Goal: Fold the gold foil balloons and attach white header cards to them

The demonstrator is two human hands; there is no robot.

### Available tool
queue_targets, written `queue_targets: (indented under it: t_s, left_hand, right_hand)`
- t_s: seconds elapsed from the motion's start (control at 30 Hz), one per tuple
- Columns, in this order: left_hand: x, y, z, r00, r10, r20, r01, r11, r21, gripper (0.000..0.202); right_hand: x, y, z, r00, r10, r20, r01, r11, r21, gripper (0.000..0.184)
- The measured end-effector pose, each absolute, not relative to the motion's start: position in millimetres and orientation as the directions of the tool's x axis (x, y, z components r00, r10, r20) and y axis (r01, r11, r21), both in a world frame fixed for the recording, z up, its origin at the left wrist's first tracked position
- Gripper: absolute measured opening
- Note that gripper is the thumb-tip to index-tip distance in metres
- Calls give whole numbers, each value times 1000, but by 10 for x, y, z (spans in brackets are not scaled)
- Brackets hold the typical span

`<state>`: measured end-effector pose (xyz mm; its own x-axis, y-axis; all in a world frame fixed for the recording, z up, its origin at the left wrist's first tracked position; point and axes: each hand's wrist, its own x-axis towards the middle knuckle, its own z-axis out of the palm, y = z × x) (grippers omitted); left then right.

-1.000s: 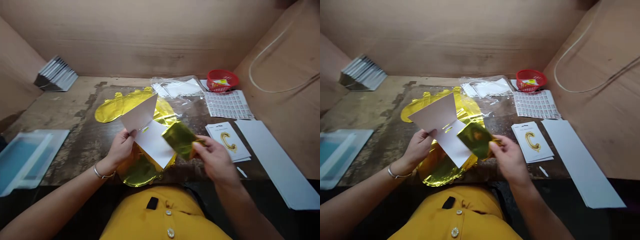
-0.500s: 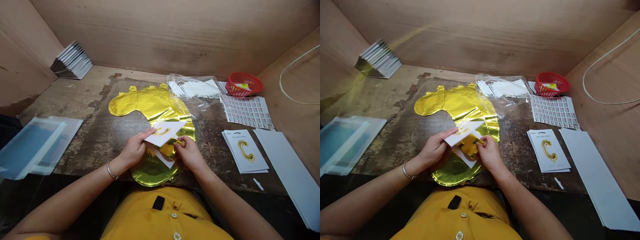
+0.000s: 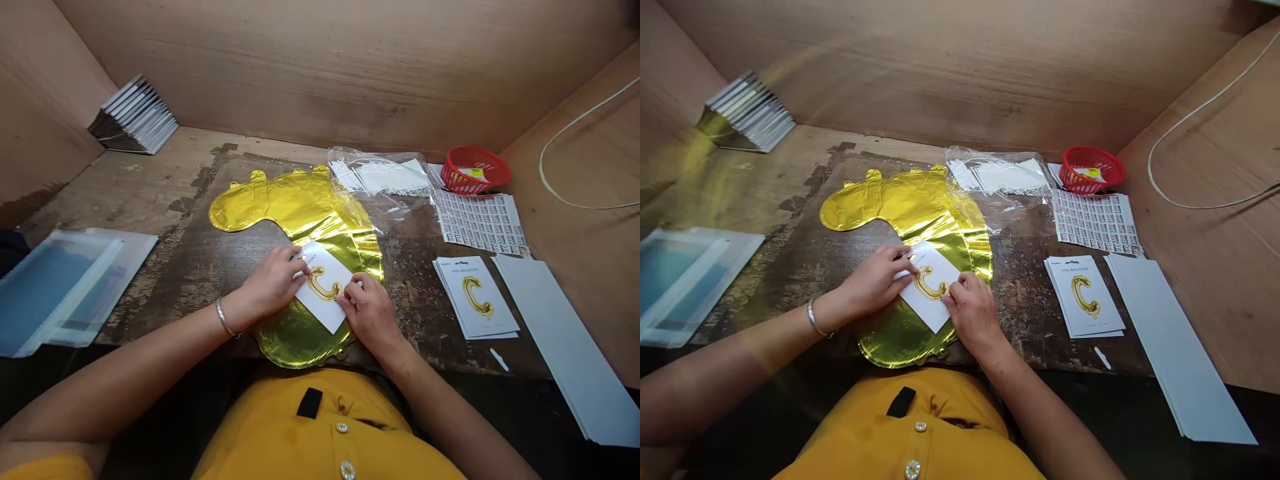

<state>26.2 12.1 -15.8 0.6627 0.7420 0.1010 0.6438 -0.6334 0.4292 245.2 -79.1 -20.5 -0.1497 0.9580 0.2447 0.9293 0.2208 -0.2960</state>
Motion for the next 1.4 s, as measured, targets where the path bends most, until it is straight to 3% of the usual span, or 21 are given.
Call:
queue_targets:
  t_s: [0.07, 0.13, 0.2, 0.27, 0.33, 0.43, 0.5, 0.57, 0.63, 0.67, 0.73, 0.83, 0.93, 1.0, 1.03, 1.1, 1.17, 1.2, 1.23, 1.3, 1.4]
  left_hand:
    - [349, 240, -137, 552, 829, 84, 699, -516, 495, 22]
    - [426, 356, -64, 436, 900, 22, 726, -366, 582, 45]
    - [477, 455, 49, 374, 916, -144, 710, -183, 681, 53]
    - [498, 513, 172, 420, 819, -391, 669, 11, 743, 37]
    - [494, 510, 272, 493, 682, -540, 628, 150, 763, 22]
    - [452, 384, 351, 544, 696, -468, 457, 221, 861, 20]
    - [415, 246, 357, 558, 755, -344, 271, 226, 936, 25]
    - [379, 98, 331, 555, 800, -228, 102, 207, 973, 29]
    - [349, -37, 282, 520, 842, -147, 11, 165, 986, 31]
    - [337, -97, 253, 476, 872, -114, -5, 132, 991, 31]
    - [320, -205, 200, 342, 939, -44, -38, 61, 997, 34]
    - [339, -358, 137, 290, 955, -59, -282, 144, 949, 57]
    - [408, -487, 62, 383, 896, -226, -501, 407, 764, 60]
    - [441, -531, -7, 304, 894, -331, -562, 448, 695, 53]
    - [444, -537, -43, 242, 897, -371, -591, 439, 677, 51]
    - [427, -527, -104, 149, 893, -425, -638, 415, 649, 49]
    - [412, -502, -146, 85, 886, -456, -670, 390, 632, 47]
    - [419, -493, -161, 65, 884, -463, -679, 379, 629, 46]
    - [441, -490, -173, 50, 886, -461, -688, 365, 627, 46]
    - [527, -509, -198, 35, 900, -434, -701, 332, 631, 46]
    - [635, -564, -231, 15, 937, -348, -658, 271, 703, 45]
  right_hand:
    - [2414, -783, -286, -120, 970, 213, 943, 179, -282, 14]
    - [2413, -774, -314, -113, 973, 200, 941, 170, -293, 13]
    - [2428, -774, -313, -107, 974, 197, 935, 166, -312, 13]
    - [2443, -785, -312, -96, 974, 203, 927, 162, -337, 11]
    - [2463, -806, -320, -47, 967, 249, 908, 145, -393, 10]
    - [2525, -836, -317, 196, 904, 380, 815, 65, -575, 45]
    - [2584, -850, -282, 337, 874, 351, 620, 74, -781, 67]
    - [2630, -862, -219, 233, 953, 191, 340, 105, -935, 63]
    - [2642, -873, -138, -29, 998, 57, 198, 61, -978, 48]
    - [2634, -876, -94, -111, 993, 41, 230, 66, -971, 42]
    - [2593, -861, -15, -166, 972, 167, 417, 223, -881, 35]
    - [2498, -769, 38, -299, 802, 517, 673, 561, -482, 50]
    - [2417, -640, 1, -509, 602, 615, 663, 730, -167, 65]
    - [2410, -594, -30, -555, 580, 597, 621, 766, -167, 65]
    - [2424, -592, -35, -515, 628, 583, 630, 739, -239, 64]
    - [2464, -623, -16, -297, 809, 507, 634, 564, -530, 62]
    - [2463, -672, 25, -43, 962, 268, 418, 261, -870, 60]
    - [2429, -691, 41, 1, 995, 102, 231, 99, -968, 60]
    - [2369, -703, 49, -16, 998, -55, 46, -54, -997, 62]
    - [2200, -699, 27, -104, 961, -258, -200, -274, -941, 61]
    - [1999, -668, -73, -44, 936, -350, -312, -345, -885, 51]
